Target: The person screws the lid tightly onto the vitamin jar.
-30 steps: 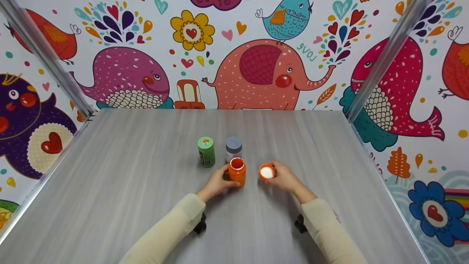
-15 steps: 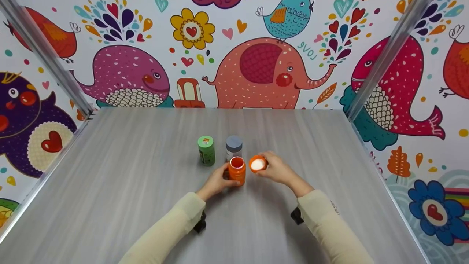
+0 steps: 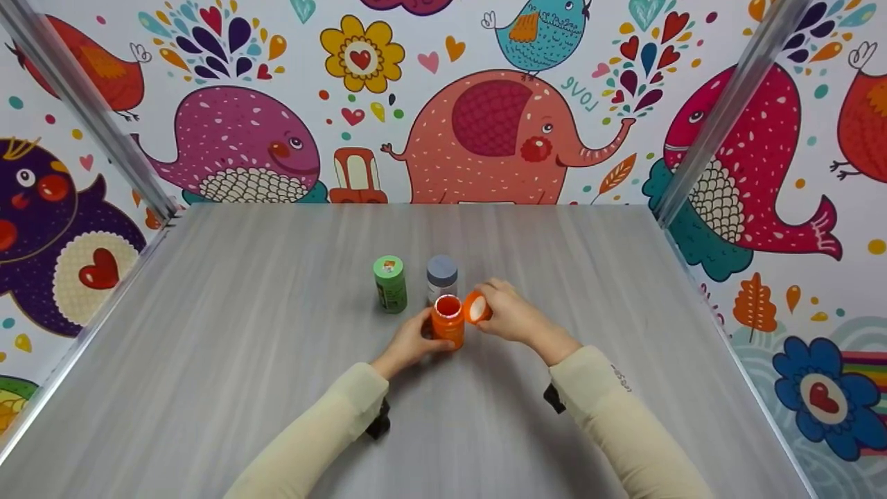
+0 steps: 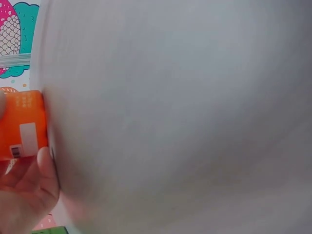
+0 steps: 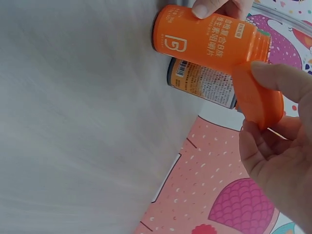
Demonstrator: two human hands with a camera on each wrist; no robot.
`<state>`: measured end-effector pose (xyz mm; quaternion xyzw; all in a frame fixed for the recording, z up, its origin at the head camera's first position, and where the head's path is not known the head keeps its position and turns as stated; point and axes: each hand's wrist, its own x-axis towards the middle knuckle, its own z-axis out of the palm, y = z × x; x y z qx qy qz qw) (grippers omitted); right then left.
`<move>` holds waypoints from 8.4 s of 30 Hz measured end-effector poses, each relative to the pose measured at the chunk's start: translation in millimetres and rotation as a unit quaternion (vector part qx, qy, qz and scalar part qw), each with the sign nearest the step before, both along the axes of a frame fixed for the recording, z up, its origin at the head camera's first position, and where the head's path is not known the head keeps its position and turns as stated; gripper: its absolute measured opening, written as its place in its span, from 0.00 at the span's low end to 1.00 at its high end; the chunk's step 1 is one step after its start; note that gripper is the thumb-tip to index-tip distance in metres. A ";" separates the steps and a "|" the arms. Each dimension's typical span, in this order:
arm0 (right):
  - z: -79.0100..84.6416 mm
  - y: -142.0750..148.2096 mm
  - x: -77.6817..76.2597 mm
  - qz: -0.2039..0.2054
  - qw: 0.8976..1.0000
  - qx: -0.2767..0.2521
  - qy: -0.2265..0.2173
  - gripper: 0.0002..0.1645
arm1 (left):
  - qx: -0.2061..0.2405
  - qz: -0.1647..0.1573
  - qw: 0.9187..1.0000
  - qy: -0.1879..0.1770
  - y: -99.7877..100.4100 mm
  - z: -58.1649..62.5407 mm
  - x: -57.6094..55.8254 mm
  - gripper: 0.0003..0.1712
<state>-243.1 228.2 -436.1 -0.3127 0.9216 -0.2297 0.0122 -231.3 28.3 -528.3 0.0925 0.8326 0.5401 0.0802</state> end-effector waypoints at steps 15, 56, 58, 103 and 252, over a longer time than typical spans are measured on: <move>8.3 -11.5 -1.4 0.031 0.999 0.011 0.022 0.32 | 0.000 0.000 1.000 0.006 -0.4 0.0 0.4 0.34; -2.5 -36.3 -7.1 0.111 0.993 -0.037 0.020 0.24 | -0.013 -0.008 1.000 0.023 -2.4 -0.3 1.2 0.32; -3.3 -35.9 -7.4 0.111 0.993 -0.036 0.023 0.24 | -0.014 -0.008 1.000 0.023 -2.0 -0.5 1.2 0.32; -16.1 -77.8 4.8 -0.225 0.960 0.125 0.114 0.37 | -0.017 0.007 0.998 0.064 -1.7 -1.0 3.8 0.35; -7.3 -26.6 -7.4 0.042 0.996 -0.008 -0.075 0.43 | -0.010 -0.001 1.000 0.012 -0.6 0.1 2.5 0.33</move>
